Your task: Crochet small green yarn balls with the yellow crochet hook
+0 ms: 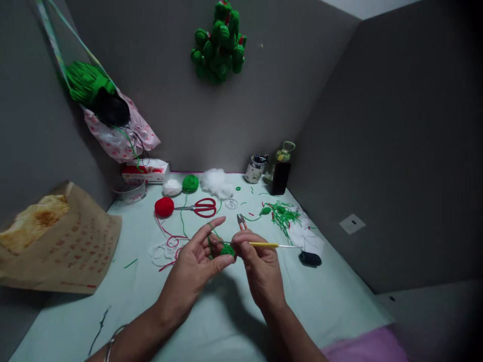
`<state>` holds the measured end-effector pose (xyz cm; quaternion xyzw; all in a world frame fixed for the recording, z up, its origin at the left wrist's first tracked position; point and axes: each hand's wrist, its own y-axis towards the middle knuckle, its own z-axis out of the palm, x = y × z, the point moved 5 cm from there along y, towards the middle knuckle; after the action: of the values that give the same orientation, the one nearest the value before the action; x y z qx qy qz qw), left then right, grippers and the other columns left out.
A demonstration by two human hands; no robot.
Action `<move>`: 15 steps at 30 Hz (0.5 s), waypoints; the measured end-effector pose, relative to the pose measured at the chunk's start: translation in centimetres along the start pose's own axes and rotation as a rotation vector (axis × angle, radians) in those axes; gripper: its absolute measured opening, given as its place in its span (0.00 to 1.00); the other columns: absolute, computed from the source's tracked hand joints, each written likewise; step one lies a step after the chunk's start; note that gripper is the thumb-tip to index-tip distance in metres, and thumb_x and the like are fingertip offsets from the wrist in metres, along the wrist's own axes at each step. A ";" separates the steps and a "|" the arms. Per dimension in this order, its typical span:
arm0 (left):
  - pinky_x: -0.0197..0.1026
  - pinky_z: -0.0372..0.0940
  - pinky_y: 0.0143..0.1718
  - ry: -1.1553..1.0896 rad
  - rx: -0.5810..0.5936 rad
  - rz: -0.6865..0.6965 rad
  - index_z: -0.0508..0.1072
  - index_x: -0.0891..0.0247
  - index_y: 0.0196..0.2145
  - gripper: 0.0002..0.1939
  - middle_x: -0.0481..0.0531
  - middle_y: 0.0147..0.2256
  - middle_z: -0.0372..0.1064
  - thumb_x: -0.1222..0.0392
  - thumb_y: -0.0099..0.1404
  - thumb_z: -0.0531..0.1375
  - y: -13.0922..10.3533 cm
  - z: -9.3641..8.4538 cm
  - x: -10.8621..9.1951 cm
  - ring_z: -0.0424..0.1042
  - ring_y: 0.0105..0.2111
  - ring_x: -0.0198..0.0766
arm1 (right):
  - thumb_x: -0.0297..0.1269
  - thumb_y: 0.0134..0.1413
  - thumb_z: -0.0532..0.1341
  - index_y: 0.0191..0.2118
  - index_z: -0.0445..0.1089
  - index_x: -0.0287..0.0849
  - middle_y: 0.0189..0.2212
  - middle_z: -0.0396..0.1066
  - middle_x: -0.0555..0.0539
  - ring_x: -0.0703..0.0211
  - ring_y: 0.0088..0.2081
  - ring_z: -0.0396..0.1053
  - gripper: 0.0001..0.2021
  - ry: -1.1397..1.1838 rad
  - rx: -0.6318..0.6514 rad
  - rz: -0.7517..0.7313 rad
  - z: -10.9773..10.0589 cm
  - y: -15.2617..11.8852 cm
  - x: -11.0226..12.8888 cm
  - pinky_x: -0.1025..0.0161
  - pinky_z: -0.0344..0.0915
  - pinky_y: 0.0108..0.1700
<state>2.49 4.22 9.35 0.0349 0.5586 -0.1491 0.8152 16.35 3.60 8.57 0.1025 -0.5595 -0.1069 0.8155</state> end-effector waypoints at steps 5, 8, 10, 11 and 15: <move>0.40 0.65 0.45 0.048 0.070 -0.008 0.69 0.58 0.62 0.37 0.47 0.34 0.69 0.58 0.56 0.73 1.5 -0.7 -1.0 0.69 0.38 0.37 | 0.38 0.58 0.70 0.37 0.82 0.49 0.33 0.73 0.50 0.63 0.32 0.70 0.02 -0.139 0.071 0.047 0.2 1.2 0.7 0.65 0.68 0.36; 0.40 0.66 0.44 0.052 0.081 -0.004 0.74 0.58 0.56 0.28 0.47 0.34 0.69 0.55 0.59 0.71 2.2 -0.9 -1.4 0.70 0.37 0.37 | 0.40 0.62 0.67 0.39 0.82 0.49 0.33 0.72 0.51 0.64 0.31 0.71 0.05 -0.151 0.090 0.059 0.1 1.8 0.6 0.64 0.68 0.37; 0.40 0.65 0.45 0.033 0.069 -0.009 0.75 0.58 0.54 0.25 0.47 0.35 0.70 0.54 0.60 0.71 2.5 -0.9 -1.1 0.71 0.38 0.37 | 0.40 0.64 0.65 0.39 0.82 0.48 0.33 0.72 0.50 0.63 0.31 0.71 0.07 -0.170 0.074 0.036 -0.1 2.0 0.4 0.63 0.68 0.37; 0.40 0.65 0.46 0.008 0.066 -0.019 0.75 0.57 0.54 0.25 0.47 0.35 0.70 0.55 0.60 0.71 2.7 -0.8 -0.8 0.71 0.38 0.37 | 0.41 0.64 0.65 0.39 0.82 0.48 0.33 0.72 0.50 0.63 0.32 0.71 0.07 -0.171 0.056 0.020 -0.2 2.1 0.2 0.63 0.68 0.38; 0.43 0.64 0.51 -0.153 0.052 -0.102 0.75 0.59 0.53 0.24 0.49 0.37 0.74 0.57 0.59 0.72 3.1 -0.5 0.7 0.74 0.39 0.38 | 0.43 0.64 0.65 0.39 0.81 0.48 0.34 0.74 0.49 0.63 0.34 0.72 0.08 -0.078 -0.058 0.027 -1.1 2.2 -1.0 0.64 0.71 0.38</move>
<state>3.16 7.18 8.19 0.0158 0.4915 -0.2072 0.8457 17.12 6.07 7.91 0.0671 -0.5887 -0.1160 0.7971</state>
